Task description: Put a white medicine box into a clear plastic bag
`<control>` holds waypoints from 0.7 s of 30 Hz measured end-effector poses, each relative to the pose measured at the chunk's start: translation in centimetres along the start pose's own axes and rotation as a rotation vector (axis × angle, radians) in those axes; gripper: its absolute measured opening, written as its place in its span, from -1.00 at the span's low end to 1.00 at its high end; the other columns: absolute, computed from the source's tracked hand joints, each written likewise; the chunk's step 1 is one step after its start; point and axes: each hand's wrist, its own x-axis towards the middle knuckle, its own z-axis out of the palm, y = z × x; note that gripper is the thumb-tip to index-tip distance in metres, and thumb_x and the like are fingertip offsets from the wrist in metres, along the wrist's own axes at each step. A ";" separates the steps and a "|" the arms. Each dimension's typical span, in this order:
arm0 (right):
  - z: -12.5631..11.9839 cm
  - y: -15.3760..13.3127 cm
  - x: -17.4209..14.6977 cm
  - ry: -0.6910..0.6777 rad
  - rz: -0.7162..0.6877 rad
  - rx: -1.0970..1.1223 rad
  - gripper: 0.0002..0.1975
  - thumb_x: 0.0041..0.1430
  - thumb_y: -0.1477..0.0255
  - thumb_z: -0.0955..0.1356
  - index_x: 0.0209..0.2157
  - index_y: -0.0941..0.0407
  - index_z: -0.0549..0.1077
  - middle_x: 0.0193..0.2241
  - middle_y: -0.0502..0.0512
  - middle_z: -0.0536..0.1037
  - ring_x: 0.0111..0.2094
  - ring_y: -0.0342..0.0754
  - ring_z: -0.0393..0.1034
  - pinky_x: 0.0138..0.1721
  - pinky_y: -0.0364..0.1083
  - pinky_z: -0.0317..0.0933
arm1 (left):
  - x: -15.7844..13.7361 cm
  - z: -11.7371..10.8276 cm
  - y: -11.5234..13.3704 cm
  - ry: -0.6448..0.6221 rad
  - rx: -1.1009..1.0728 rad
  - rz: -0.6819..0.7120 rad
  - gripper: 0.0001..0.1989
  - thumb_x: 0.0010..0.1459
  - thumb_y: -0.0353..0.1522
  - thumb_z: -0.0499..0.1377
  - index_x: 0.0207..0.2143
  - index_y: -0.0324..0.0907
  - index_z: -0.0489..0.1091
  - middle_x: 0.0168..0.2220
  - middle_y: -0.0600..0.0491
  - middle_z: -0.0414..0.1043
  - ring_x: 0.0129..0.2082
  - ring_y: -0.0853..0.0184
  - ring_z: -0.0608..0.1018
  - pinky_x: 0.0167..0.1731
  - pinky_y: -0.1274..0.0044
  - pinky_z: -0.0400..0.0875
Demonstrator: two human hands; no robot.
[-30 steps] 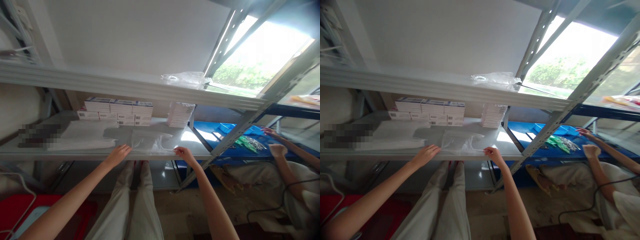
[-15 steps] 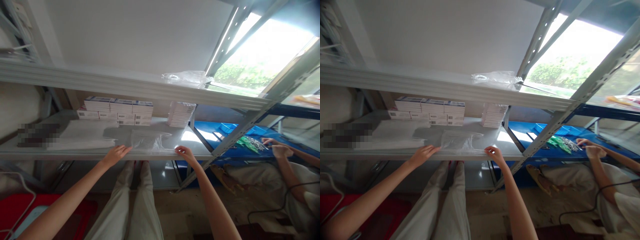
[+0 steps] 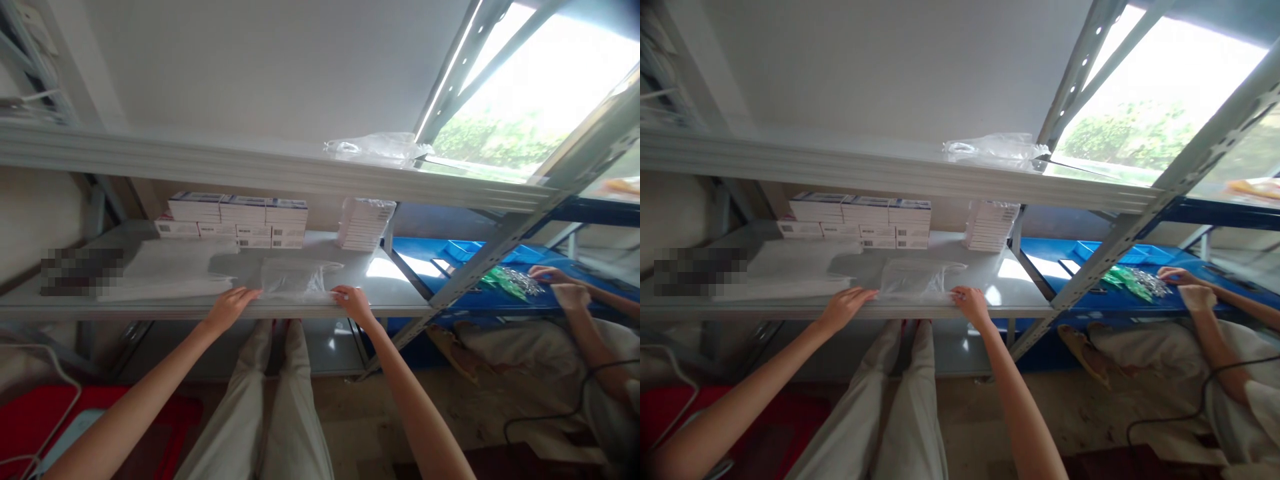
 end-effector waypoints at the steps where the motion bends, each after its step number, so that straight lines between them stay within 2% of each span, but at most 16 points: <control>1: -0.1 0.2 0.1 0.011 0.024 0.015 -0.77 0.11 0.44 0.28 -0.27 0.05 0.56 -0.33 0.05 0.61 -0.28 -0.01 0.45 -0.23 -0.11 0.18 | -0.1 -0.1 -0.2 0.009 0.002 0.006 -0.74 0.25 -0.48 -0.02 -0.11 -0.19 0.41 -0.28 0.00 0.52 -0.27 0.34 0.54 -0.22 0.51 0.43; 5: -0.6 1.5 0.1 -0.019 0.090 0.005 -0.74 0.06 0.50 0.25 -0.32 0.08 0.57 -0.48 0.04 0.59 -0.39 -0.04 0.43 -0.37 -0.15 0.15 | -0.5 -0.5 -0.9 0.029 0.017 0.020 -0.73 0.24 -0.49 -0.04 -0.16 -0.20 0.44 -0.26 0.00 0.53 -0.26 0.33 0.55 -0.22 0.49 0.43; 8: -0.9 2.6 0.0 -0.054 0.085 0.032 -0.69 0.05 0.53 0.21 -0.30 0.10 0.56 -0.49 0.02 0.58 -0.48 -0.11 0.40 -0.40 -0.17 0.16 | -0.4 -0.5 -1.0 0.054 0.014 0.002 -0.70 0.25 -0.50 -0.07 -0.15 -0.19 0.44 -0.25 0.00 0.53 -0.25 0.34 0.55 -0.19 0.48 0.43; 11: -1.2 3.3 -0.2 -0.115 0.074 0.133 -0.67 0.08 0.50 0.20 -0.22 0.13 0.53 -0.46 0.06 0.58 -0.51 -0.10 0.40 -0.42 -0.15 0.20 | -0.1 -0.7 0.0 0.084 0.028 -0.041 -0.77 0.27 -0.40 -0.01 -0.16 -0.17 0.42 -0.26 0.02 0.53 -0.27 0.33 0.55 -0.22 0.50 0.42; 12: -1.4 3.4 -0.3 -0.123 0.063 0.144 -0.69 0.10 0.47 0.21 -0.21 0.13 0.53 -0.42 0.08 0.58 -0.47 -0.07 0.42 -0.39 -0.13 0.23 | 0.2 -0.8 0.5 0.073 0.030 -0.046 -0.78 0.26 -0.32 0.03 -0.13 -0.17 0.40 -0.23 0.01 0.52 -0.23 0.31 0.54 -0.19 0.49 0.42; 15: -1.9 2.8 -0.7 -0.066 -0.014 0.038 -0.71 0.11 0.32 0.29 -0.14 0.04 0.51 -0.19 0.11 0.56 -0.21 0.04 0.43 -0.17 -0.02 0.24 | 0.9 -0.8 2.3 0.010 0.041 -0.040 -0.58 0.17 -0.14 0.13 -0.01 -0.20 0.32 -0.09 -0.06 0.44 -0.10 0.21 0.47 -0.09 0.41 0.38; 16: -2.0 2.3 -0.8 -0.040 -0.049 -0.016 -0.68 0.09 0.28 0.32 -0.10 0.00 0.48 -0.11 0.10 0.52 -0.12 0.07 0.40 -0.08 0.04 0.20 | 1.1 -0.7 2.8 -0.003 0.051 -0.043 -0.58 0.17 -0.13 0.12 -0.02 -0.21 0.32 -0.08 -0.08 0.42 -0.09 0.20 0.46 -0.10 0.40 0.38; 18: -2.0 1.2 -1.1 -0.006 -0.118 -0.090 -0.56 0.03 0.24 0.37 -0.01 -0.06 0.41 -0.01 0.08 0.45 0.00 0.11 0.32 0.03 0.12 0.11 | 1.6 -0.2 3.3 -0.012 0.072 -0.065 -0.71 0.23 -0.21 0.07 -0.11 -0.20 0.36 -0.14 -0.05 0.42 -0.13 0.22 0.46 -0.15 0.42 0.38; 20: -1.7 0.1 -1.2 0.002 -0.168 -0.101 -0.53 0.02 0.26 0.39 0.03 -0.06 0.38 -0.01 0.07 0.45 0.02 0.10 0.31 0.07 0.14 0.05 | 1.9 0.3 3.3 -0.024 0.058 -0.079 -0.80 0.28 -0.31 0.01 -0.23 -0.19 0.39 -0.23 0.00 0.43 -0.20 0.27 0.46 -0.19 0.45 0.37; 21: -1.4 -0.5 -1.2 0.003 -0.181 -0.093 -0.57 0.05 0.27 0.38 0.01 -0.06 0.40 -0.03 0.07 0.47 0.00 0.09 0.33 0.07 0.13 0.05 | 2.1 0.6 3.2 -0.025 0.038 -0.082 -0.80 0.29 -0.34 0.00 -0.27 -0.19 0.39 -0.27 0.02 0.43 -0.22 0.29 0.46 -0.20 0.46 0.37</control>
